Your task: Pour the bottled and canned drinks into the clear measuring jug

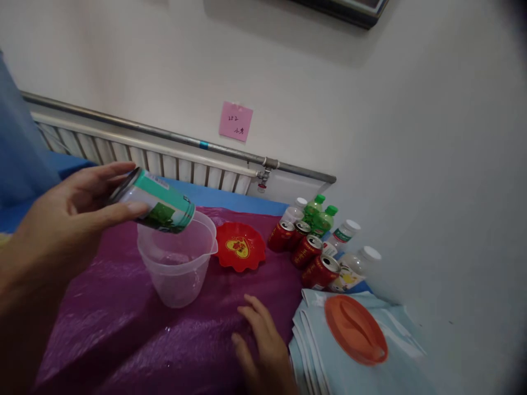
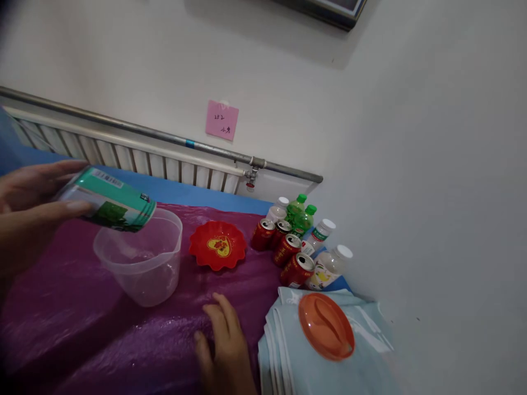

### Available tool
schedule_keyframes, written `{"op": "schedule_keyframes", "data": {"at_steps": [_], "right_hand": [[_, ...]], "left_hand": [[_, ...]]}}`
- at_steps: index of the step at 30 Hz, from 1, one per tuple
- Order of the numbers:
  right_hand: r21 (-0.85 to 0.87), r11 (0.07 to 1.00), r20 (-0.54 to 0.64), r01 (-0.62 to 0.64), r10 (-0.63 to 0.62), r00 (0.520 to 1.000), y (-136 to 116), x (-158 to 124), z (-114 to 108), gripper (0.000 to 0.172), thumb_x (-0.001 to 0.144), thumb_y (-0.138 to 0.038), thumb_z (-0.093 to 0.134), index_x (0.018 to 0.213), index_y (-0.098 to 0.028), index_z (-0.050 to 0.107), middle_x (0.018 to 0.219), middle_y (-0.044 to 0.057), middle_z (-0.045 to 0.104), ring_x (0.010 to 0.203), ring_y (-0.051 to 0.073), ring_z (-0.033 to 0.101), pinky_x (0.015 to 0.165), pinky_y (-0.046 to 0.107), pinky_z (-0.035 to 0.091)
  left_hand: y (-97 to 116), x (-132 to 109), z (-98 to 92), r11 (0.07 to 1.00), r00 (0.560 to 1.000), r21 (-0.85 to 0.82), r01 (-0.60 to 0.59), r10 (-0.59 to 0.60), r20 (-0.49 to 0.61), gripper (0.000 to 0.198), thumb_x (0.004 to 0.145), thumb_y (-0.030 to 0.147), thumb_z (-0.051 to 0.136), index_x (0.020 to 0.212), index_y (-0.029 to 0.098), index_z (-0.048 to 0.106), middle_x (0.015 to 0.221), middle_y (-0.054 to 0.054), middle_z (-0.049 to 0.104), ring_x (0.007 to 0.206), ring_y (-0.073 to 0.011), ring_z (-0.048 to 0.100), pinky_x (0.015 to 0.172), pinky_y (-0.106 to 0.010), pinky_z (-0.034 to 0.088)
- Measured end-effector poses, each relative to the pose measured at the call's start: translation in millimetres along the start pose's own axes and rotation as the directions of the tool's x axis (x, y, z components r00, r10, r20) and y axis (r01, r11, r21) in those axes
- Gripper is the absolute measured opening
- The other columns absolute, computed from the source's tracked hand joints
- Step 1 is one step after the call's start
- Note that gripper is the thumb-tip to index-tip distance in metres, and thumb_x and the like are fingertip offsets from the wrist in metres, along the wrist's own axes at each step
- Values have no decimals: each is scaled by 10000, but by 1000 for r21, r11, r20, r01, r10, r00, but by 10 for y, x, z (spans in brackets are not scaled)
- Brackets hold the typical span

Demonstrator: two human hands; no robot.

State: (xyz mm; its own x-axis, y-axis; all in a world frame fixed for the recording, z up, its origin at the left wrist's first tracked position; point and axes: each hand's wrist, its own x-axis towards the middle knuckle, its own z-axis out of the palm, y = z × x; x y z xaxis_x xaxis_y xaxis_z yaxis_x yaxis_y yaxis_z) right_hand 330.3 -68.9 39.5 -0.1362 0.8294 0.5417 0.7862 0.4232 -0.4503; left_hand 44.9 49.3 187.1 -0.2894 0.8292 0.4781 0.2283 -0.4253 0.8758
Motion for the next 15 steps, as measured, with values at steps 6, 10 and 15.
{"op": "schedule_keyframes", "data": {"at_steps": [6, 10, 15], "right_hand": [[-92, 996, 81, 9, -2, 997, 225, -220, 220, 354, 800, -111, 571, 1136, -168, 666, 1243, 157, 687, 1106, 245, 704, 918, 319, 595], [-82, 996, 95, 32, -24, 995, 403, -346, 382, 327, 812, -139, 574, 1119, -208, 666, 1232, 125, 700, 1070, 239, 719, 890, 325, 609], [-79, 995, 76, 60, -54, 996, 501, -410, 430, 322, 855, -169, 587, 1167, -230, 640, 1256, 114, 690, 1061, 231, 723, 879, 321, 614]], "left_hand": [[232, 69, 242, 996, 997, -49, -69, 67, -30, 569, 665, 342, 826, 1206, 350, 650, 1207, 52, 670, 1039, -175, 660, 936, -279, 571], [236, 59, 332, 990, 990, -58, -130, 126, -63, 528, 691, 296, 798, 1199, 331, 657, 1178, 40, 680, 998, -176, 673, 791, -229, 608], [86, 71, 321, 985, 992, -125, -122, 119, -29, 608, 618, 174, 858, 1181, 322, 683, 1028, 62, 720, 926, -141, 696, 747, -128, 592]]}}
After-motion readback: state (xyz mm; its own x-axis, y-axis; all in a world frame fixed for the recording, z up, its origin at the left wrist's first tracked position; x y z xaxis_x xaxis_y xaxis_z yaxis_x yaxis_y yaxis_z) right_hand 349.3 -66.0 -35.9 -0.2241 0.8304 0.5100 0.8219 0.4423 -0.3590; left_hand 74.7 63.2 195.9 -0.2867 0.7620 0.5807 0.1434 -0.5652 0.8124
